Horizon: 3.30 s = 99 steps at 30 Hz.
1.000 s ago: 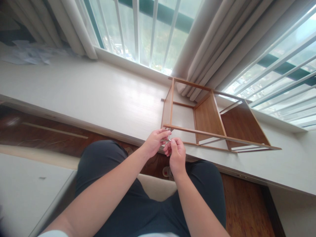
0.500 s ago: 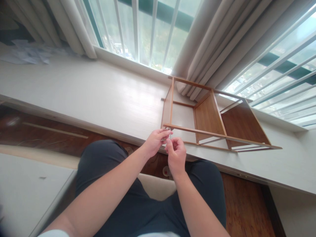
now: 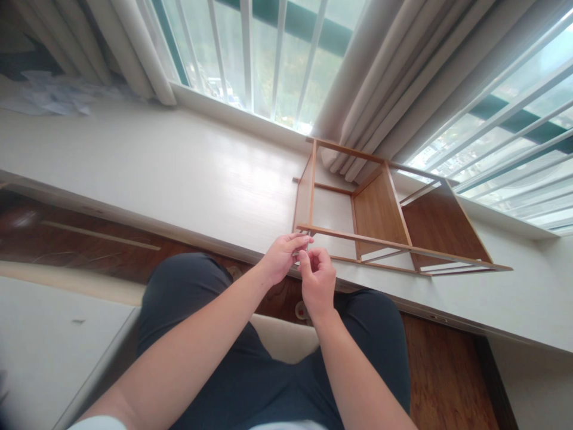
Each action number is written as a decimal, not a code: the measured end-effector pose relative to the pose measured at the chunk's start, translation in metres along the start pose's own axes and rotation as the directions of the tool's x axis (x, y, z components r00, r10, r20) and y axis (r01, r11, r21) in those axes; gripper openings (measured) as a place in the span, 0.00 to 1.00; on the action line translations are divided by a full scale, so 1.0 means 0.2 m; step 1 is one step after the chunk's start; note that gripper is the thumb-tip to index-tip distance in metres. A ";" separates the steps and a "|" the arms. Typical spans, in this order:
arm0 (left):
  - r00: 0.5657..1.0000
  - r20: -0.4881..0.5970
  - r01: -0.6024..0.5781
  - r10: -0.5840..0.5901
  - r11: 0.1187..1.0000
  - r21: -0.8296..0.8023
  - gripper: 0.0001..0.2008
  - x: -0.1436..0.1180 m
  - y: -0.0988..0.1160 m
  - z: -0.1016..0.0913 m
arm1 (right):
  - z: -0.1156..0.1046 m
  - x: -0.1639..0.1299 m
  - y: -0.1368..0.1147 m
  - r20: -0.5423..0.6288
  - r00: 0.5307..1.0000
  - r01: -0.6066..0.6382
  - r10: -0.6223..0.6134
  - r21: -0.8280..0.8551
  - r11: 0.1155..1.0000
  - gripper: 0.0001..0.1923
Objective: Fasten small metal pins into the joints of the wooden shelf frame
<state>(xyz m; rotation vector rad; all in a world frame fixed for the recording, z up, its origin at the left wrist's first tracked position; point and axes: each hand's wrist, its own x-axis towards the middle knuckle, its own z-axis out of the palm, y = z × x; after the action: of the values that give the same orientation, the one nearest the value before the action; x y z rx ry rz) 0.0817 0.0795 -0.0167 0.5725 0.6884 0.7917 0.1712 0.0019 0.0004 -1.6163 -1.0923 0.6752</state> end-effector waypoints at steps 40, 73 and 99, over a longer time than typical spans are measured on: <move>0.999 0.041 0.024 -0.019 0.991 -0.130 0.17 0.00 0.01 0.01 | -0.01 0.04 -0.01 0.006 1.000 0.004 -0.004 0.001 1.000 0.20; 0.990 0.136 0.040 -0.030 0.997 -0.065 0.19 -0.02 0.02 -0.01 | 0.03 0.03 -0.04 0.292 0.924 -0.368 0.248 0.501 0.783 0.14; 0.999 0.000 0.033 -0.033 0.999 -0.012 0.19 -0.01 0.02 0.01 | 0.00 0.03 0.00 0.196 0.963 -0.248 0.186 0.368 0.896 0.19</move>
<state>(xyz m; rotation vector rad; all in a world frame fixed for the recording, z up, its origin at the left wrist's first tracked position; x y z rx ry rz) 0.0792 0.0799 -0.0115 0.5485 0.6913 0.7647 0.1742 0.0061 0.0009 -1.3631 -0.8233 1.1113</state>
